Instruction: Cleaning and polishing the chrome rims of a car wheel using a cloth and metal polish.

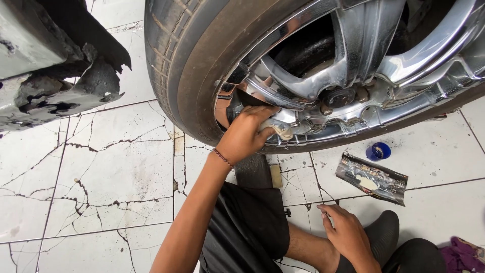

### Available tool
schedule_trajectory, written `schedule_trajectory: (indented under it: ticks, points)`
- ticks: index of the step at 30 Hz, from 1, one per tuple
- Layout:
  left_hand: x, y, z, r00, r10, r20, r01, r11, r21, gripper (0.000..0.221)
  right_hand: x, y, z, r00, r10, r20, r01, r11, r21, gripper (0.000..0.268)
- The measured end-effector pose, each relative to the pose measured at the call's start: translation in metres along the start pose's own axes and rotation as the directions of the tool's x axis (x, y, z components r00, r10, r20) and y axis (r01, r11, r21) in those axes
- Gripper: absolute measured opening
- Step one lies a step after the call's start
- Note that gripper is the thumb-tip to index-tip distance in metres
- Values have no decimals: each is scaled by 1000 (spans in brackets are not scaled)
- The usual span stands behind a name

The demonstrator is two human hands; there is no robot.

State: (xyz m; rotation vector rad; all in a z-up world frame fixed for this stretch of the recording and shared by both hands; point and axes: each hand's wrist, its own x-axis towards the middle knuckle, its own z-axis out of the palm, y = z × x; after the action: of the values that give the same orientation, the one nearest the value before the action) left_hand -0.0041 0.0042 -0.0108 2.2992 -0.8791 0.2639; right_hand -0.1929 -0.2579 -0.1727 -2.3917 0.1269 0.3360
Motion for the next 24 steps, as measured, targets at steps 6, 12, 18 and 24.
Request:
schedule_trajectory:
  ticks: [6,12,18,24]
  points:
    - [13,30,21,967,-99,-234,128,985,113,50,5,11,8,999,-38,-12,37,999,-25,26]
    - [-33,29,39,869,31,-493,50,988,150,34,-1,6,3,1000,-19,-14,19,1000,20,27]
    - [-135,60,96,704,-520,-484,406,853,-326,19,10,27,38,998,-38,-60,55,947,317,27]
    - [-166,93,130,685,-727,-55,445,476,-758,18,1,15,88,997,4,76,-65,554,830,39]
